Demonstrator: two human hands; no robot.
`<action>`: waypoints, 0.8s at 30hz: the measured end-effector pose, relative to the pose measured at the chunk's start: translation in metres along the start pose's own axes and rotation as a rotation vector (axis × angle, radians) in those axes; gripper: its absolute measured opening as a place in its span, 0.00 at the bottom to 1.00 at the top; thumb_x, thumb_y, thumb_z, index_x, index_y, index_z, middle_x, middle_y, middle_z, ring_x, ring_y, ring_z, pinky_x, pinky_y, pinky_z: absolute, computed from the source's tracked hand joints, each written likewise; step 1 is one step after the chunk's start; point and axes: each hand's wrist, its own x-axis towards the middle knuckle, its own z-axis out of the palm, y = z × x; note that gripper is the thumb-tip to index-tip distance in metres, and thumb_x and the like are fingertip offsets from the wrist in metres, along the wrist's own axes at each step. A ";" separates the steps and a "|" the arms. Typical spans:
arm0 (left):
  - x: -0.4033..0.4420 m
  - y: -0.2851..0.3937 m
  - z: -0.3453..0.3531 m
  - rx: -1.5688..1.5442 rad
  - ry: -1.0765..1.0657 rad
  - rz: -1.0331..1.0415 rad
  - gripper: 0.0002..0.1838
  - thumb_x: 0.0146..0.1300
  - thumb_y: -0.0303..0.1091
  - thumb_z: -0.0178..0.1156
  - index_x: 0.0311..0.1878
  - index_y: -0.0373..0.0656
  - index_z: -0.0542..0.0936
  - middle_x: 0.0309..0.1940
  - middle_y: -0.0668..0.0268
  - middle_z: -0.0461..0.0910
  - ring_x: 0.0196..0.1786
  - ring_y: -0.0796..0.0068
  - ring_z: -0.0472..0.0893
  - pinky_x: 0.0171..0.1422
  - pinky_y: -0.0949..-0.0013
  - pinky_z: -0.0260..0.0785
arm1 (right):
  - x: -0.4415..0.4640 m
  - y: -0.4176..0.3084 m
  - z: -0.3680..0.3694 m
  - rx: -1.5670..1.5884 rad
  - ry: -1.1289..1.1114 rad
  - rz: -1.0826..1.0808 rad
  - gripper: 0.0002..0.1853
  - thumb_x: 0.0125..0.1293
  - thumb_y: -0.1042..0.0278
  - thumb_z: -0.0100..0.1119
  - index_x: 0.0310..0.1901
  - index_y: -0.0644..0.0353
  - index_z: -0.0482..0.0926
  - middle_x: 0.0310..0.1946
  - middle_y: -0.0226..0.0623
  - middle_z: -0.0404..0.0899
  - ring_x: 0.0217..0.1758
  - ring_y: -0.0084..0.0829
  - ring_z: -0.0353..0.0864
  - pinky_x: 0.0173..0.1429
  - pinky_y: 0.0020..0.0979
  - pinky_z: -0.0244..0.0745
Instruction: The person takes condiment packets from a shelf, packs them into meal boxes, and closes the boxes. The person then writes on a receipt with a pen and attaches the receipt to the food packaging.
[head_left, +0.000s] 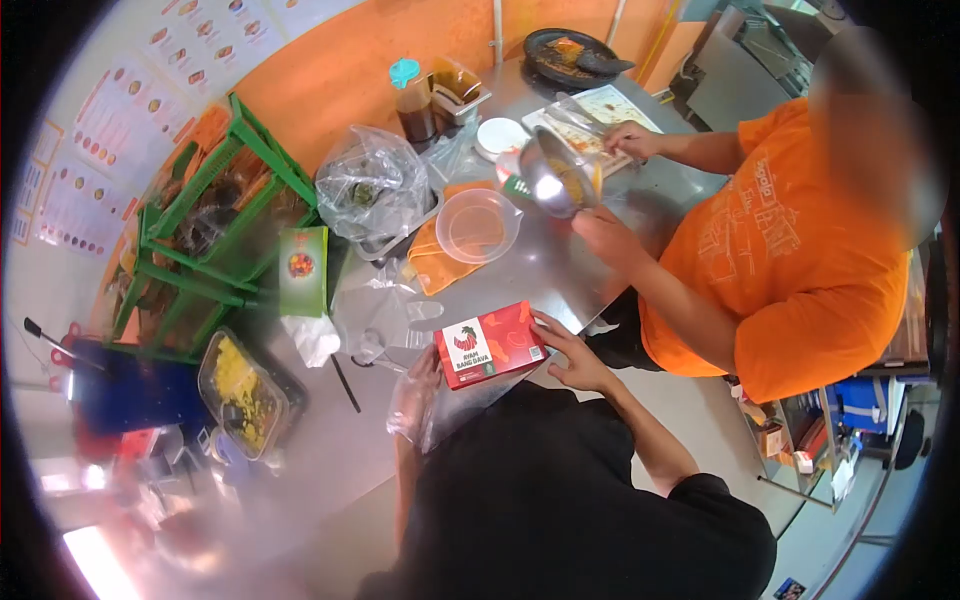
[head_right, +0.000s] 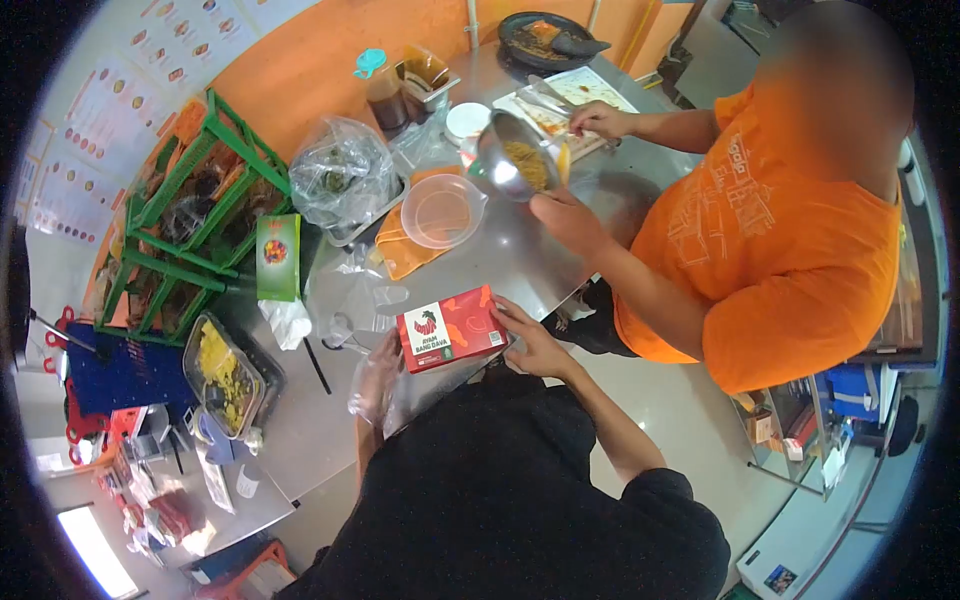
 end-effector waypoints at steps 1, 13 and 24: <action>0.008 -0.005 0.014 -0.089 0.090 -0.040 0.30 0.74 0.38 0.53 0.74 0.33 0.67 0.71 0.46 0.71 0.71 0.60 0.74 0.72 0.60 0.69 | -0.003 0.023 0.007 0.278 0.003 0.019 0.36 0.60 0.78 0.61 0.73 0.60 0.66 0.79 0.45 0.55 0.77 0.44 0.65 0.77 0.39 0.64; 0.018 0.113 0.114 0.718 0.089 -0.244 0.26 0.75 0.46 0.52 0.57 0.29 0.81 0.48 0.56 0.86 0.48 0.70 0.81 0.58 0.66 0.70 | 0.062 -0.017 -0.010 0.398 0.074 0.750 0.27 0.81 0.53 0.49 0.59 0.75 0.80 0.50 0.39 0.85 0.52 0.23 0.79 0.63 0.27 0.69; -0.016 0.088 0.139 1.111 0.175 -0.183 0.32 0.74 0.41 0.55 0.71 0.26 0.64 0.50 0.42 0.83 0.52 0.49 0.84 0.55 0.52 0.75 | 0.026 0.023 0.010 0.014 0.102 0.455 0.23 0.76 0.54 0.55 0.61 0.66 0.79 0.54 0.53 0.77 0.56 0.46 0.79 0.61 0.39 0.73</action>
